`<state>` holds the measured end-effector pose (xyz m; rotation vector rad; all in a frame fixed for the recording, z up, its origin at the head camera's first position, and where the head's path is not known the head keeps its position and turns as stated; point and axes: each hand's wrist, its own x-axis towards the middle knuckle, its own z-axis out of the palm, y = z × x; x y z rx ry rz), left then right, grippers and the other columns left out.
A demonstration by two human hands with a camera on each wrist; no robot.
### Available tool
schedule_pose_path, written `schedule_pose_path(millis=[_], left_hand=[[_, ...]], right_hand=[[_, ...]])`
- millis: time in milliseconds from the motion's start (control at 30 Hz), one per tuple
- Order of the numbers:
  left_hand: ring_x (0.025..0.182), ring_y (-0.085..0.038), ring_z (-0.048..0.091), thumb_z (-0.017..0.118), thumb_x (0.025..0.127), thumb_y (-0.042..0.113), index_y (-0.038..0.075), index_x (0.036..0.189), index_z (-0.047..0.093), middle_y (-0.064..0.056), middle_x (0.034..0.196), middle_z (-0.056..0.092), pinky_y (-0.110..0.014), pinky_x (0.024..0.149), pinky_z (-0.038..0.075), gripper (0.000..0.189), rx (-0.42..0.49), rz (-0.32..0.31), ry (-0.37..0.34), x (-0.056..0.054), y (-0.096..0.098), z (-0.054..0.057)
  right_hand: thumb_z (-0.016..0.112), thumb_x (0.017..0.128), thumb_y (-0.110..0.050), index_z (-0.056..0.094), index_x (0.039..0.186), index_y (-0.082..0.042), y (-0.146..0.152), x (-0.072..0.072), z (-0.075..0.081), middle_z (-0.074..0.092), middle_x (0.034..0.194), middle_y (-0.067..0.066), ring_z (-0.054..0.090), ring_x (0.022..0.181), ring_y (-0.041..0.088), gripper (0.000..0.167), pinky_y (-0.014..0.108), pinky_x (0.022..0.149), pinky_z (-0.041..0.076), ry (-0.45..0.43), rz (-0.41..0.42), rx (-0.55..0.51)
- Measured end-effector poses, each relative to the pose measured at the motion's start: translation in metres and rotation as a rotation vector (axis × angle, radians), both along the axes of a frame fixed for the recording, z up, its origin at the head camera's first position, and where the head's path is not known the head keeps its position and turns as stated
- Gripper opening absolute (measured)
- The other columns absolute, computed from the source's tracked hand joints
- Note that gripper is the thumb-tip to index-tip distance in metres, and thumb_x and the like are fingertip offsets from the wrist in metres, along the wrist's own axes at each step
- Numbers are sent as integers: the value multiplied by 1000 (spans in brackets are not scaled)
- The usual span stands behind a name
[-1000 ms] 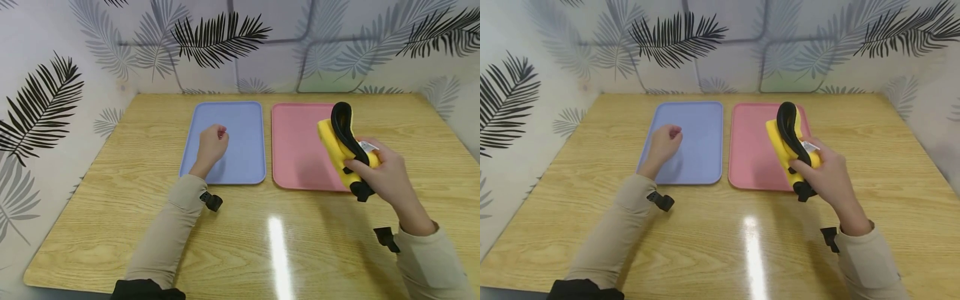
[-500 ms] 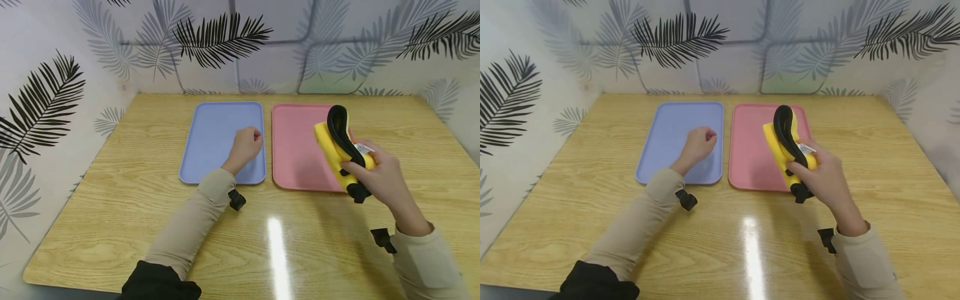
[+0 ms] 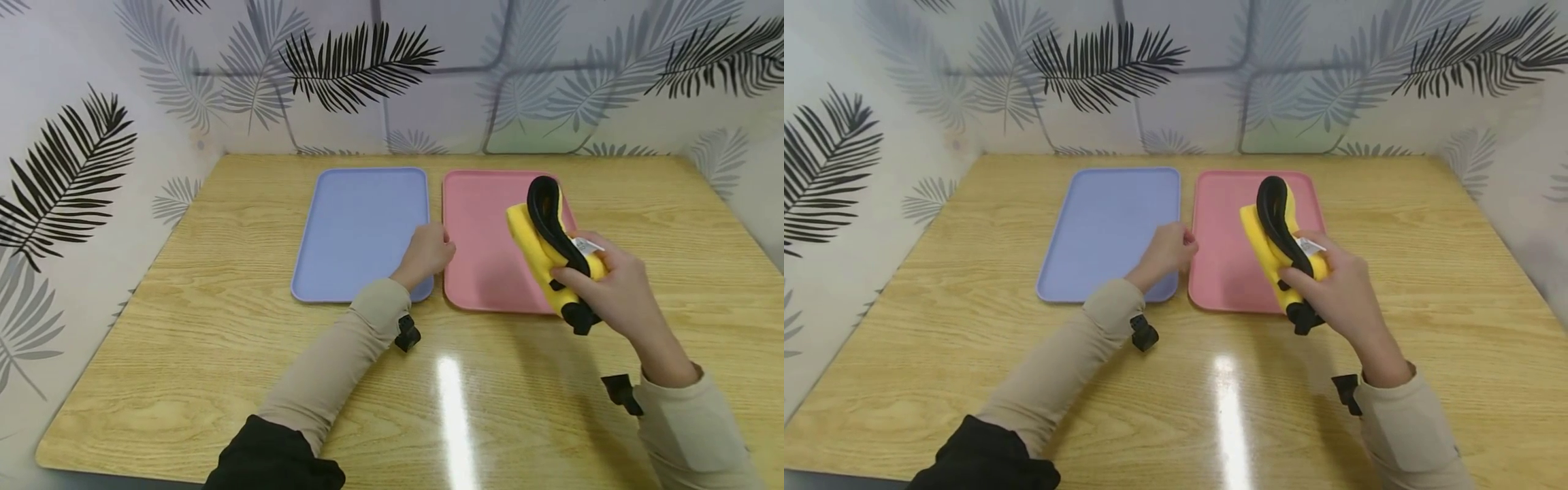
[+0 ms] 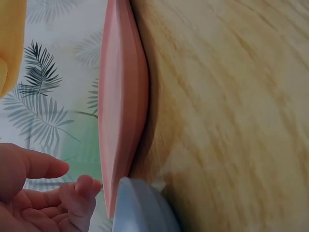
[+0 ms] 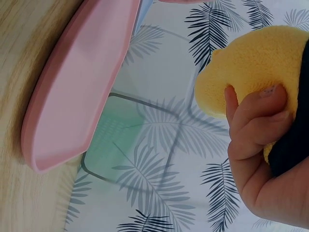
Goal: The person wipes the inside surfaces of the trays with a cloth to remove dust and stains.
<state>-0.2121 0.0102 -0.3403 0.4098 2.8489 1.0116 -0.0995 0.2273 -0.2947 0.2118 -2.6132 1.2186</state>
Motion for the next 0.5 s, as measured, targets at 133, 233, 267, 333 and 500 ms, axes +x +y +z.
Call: schedule_pose_path(millis=[133, 233, 267, 333, 500], left_hand=[[39, -7, 24, 51, 82, 2, 12, 52, 29, 3, 47, 23, -19, 38, 20, 38, -38, 16, 17, 1, 3, -2], [41, -9, 26, 52, 82, 2, 11, 55, 29, 2, 50, 23, -19, 39, 22, 37, -46, 25, 19, 2, 4, -4], [42, -9, 28, 52, 82, 2, 11, 55, 30, 2, 50, 25, -19, 39, 24, 36, -47, 29, 16, 3, 5, -4], [45, -10, 32, 53, 82, 3, 10, 58, 33, 1, 53, 30, -20, 40, 27, 33, -53, 31, 10, 3, 5, -6], [52, -13, 40, 54, 83, 3, 8, 63, 40, -2, 59, 39, -21, 43, 33, 26, -79, 41, -16, 3, 7, -8]], right_hand=[[67, 78, -15, 55, 115, -3, 0, 0, -1, 55, 83, 17, 48, 54, 8, 41, 22, 42, 42, -8, 2, 1], [67, 79, -16, 54, 116, -2, 0, 0, -2, 55, 84, 18, 48, 55, 8, 42, 22, 43, 42, -18, 5, -1], [67, 79, -16, 54, 117, -3, -1, 0, -2, 55, 84, 18, 49, 55, 8, 42, 23, 43, 43, -21, 6, -2], [66, 79, -16, 54, 118, -3, -1, 0, -2, 56, 84, 18, 49, 55, 8, 43, 23, 43, 43, -28, 8, -4], [66, 79, -17, 53, 118, -4, -2, 0, -2, 56, 84, 18, 50, 55, 9, 43, 24, 43, 44, -45, 9, -5]])
